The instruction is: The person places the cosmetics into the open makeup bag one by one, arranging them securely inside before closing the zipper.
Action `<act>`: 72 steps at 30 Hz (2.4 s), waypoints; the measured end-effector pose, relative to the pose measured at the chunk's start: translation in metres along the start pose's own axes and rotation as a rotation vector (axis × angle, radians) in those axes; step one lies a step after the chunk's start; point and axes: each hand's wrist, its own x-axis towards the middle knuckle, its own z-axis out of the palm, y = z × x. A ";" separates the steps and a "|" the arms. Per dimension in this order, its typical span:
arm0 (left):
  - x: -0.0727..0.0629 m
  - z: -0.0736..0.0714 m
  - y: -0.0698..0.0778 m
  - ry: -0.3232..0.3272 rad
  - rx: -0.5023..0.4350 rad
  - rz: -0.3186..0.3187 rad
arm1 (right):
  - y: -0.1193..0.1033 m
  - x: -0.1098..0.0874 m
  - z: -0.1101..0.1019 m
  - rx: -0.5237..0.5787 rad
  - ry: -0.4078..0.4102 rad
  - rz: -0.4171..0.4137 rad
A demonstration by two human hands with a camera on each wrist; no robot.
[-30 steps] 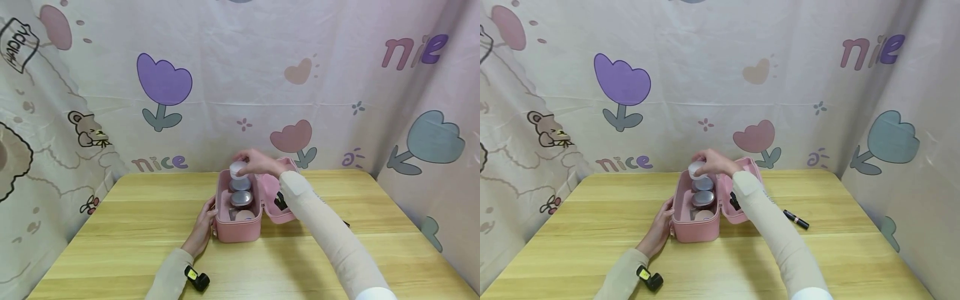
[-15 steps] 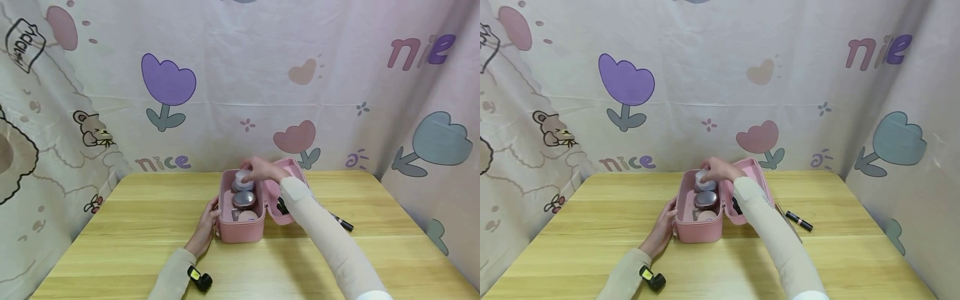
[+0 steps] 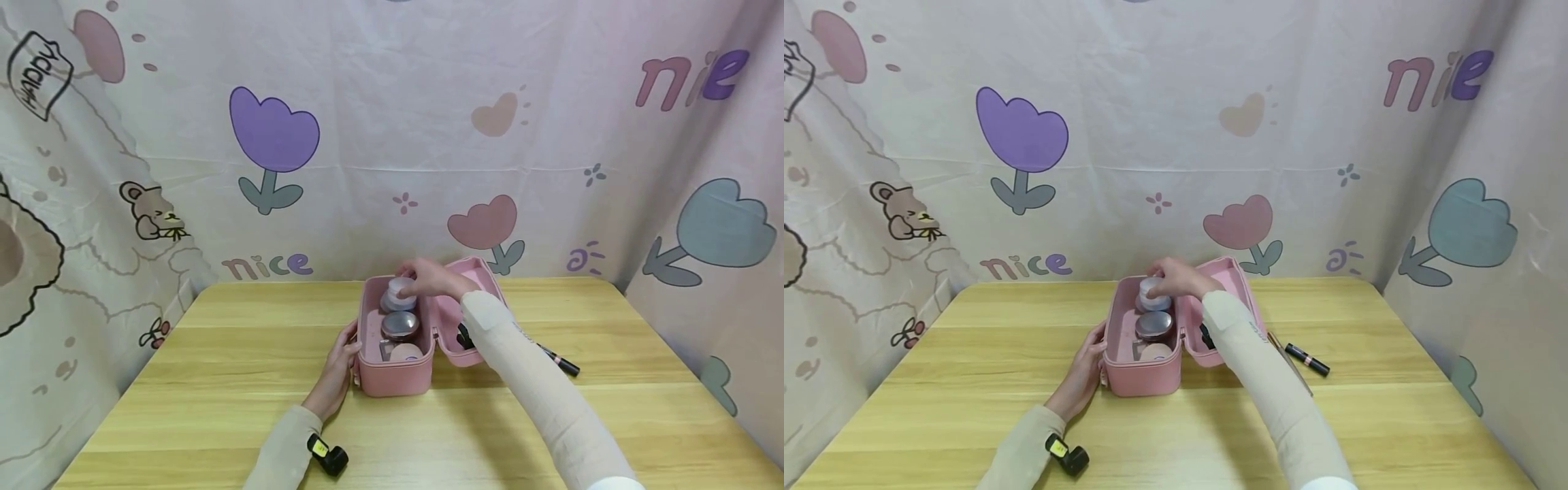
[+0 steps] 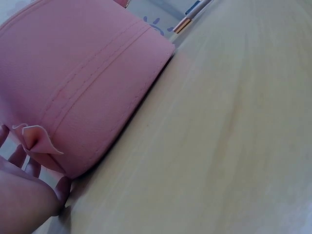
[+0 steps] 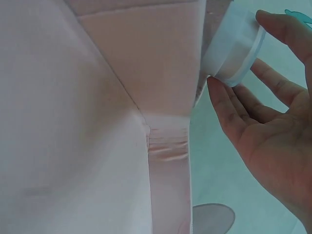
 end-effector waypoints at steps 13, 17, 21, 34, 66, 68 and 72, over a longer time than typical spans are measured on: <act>-0.003 0.001 -0.002 0.009 -0.003 0.000 | -0.002 -0.001 0.004 -0.045 0.012 0.002; -0.003 0.001 -0.004 0.005 0.000 -0.004 | -0.001 -0.003 0.005 -0.065 0.021 -0.019; -0.002 0.001 -0.004 0.003 -0.001 -0.009 | 0.001 -0.003 0.005 -0.083 0.024 -0.036; -0.003 0.002 0.001 0.001 0.002 0.003 | -0.003 -0.004 0.000 -0.135 0.044 -0.061; 0.000 0.002 0.002 0.005 -0.003 -0.022 | -0.040 -0.076 -0.053 -0.037 0.123 -0.129; 0.000 0.002 0.002 0.006 -0.001 -0.026 | -0.039 -0.087 -0.054 -0.018 0.150 -0.132; 0.000 0.002 0.001 0.013 0.005 -0.030 | -0.034 -0.107 -0.053 0.019 0.227 -0.163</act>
